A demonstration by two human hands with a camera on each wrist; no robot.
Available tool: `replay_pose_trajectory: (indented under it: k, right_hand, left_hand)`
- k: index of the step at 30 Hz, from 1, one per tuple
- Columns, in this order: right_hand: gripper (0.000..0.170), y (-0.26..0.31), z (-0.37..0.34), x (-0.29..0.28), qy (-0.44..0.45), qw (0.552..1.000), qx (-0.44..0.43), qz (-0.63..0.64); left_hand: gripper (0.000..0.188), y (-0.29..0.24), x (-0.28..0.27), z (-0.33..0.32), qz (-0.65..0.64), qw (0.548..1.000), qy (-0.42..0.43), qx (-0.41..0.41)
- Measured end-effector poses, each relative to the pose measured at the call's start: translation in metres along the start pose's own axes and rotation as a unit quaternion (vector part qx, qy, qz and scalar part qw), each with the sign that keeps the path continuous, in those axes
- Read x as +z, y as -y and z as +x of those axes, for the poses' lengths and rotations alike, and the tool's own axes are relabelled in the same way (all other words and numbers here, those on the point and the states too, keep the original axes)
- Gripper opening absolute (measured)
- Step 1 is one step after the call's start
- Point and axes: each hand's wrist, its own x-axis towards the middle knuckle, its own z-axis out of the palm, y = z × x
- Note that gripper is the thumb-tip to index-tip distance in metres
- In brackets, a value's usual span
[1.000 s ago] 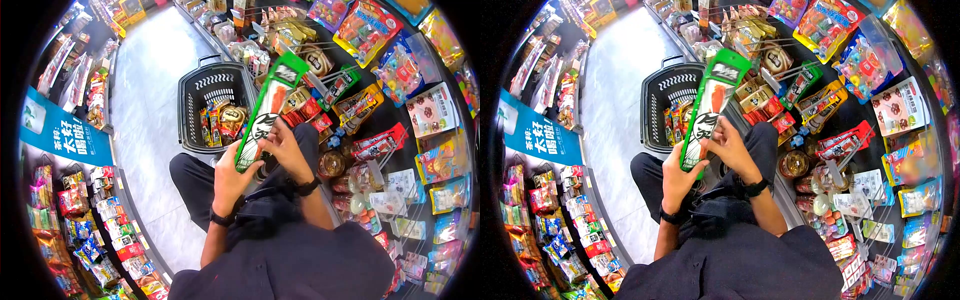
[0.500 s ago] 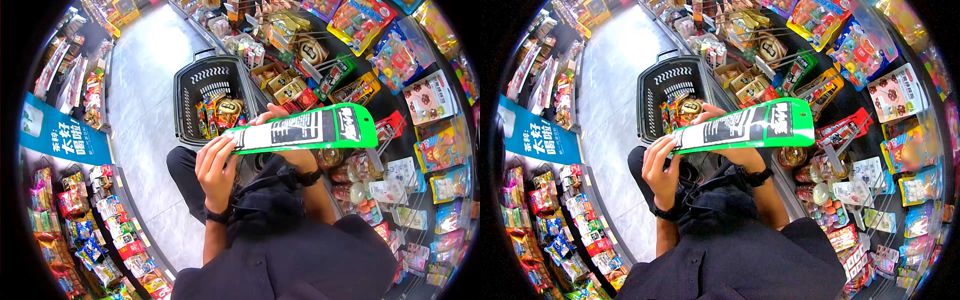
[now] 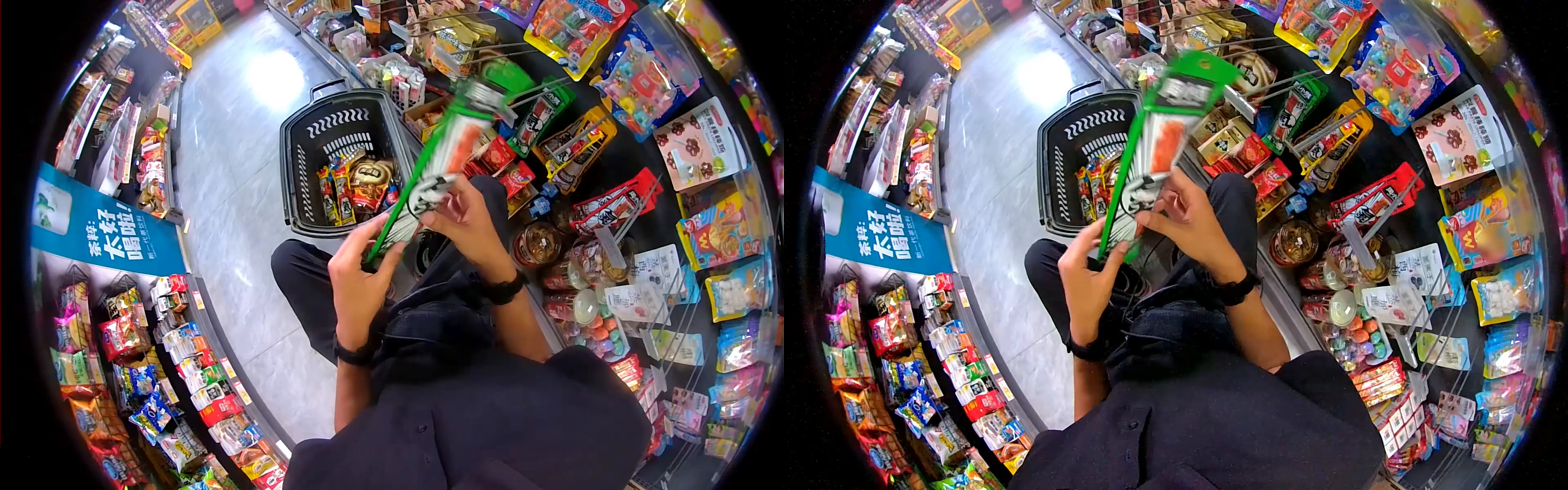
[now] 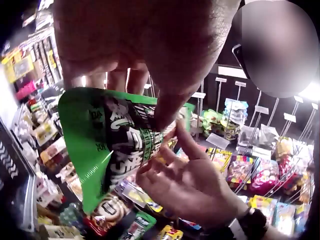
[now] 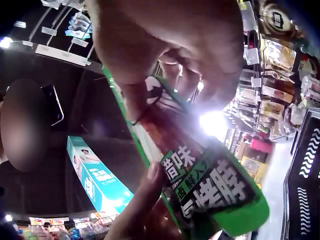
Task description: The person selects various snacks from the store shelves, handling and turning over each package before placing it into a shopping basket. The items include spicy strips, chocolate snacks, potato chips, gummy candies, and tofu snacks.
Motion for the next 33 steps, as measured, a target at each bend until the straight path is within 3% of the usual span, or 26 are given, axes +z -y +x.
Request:
replay_pose_trajectory:
  k: [4,9,12,24,33]
  right_hand:
    - [0.042,0.003,0.001,0.013,-0.07,0.995,0.033,0.066]
    - [0.037,0.004,-0.005,0.017,-0.094,0.992,0.044,0.069]
    - [0.035,0.001,-0.005,0.018,-0.11,0.993,0.031,0.009]
    - [0.031,0.011,-0.006,0.02,-0.12,0.989,0.054,0.062]
    - [0.038,0.01,-0.007,0.019,-0.131,0.985,0.079,0.079]
  left_hand:
    - [0.032,0.021,0.013,-0.009,-0.191,0.973,0.048,-0.122]
    - [0.028,0.021,0.015,-0.012,-0.25,0.947,0.103,-0.171]
    - [0.028,0.022,0.02,-0.012,-0.249,0.948,0.122,-0.155]
    - [0.02,0.008,0.019,-0.011,-0.283,0.938,0.11,-0.171]
    - [0.019,0.005,0.019,-0.011,-0.271,0.939,0.114,-0.18]
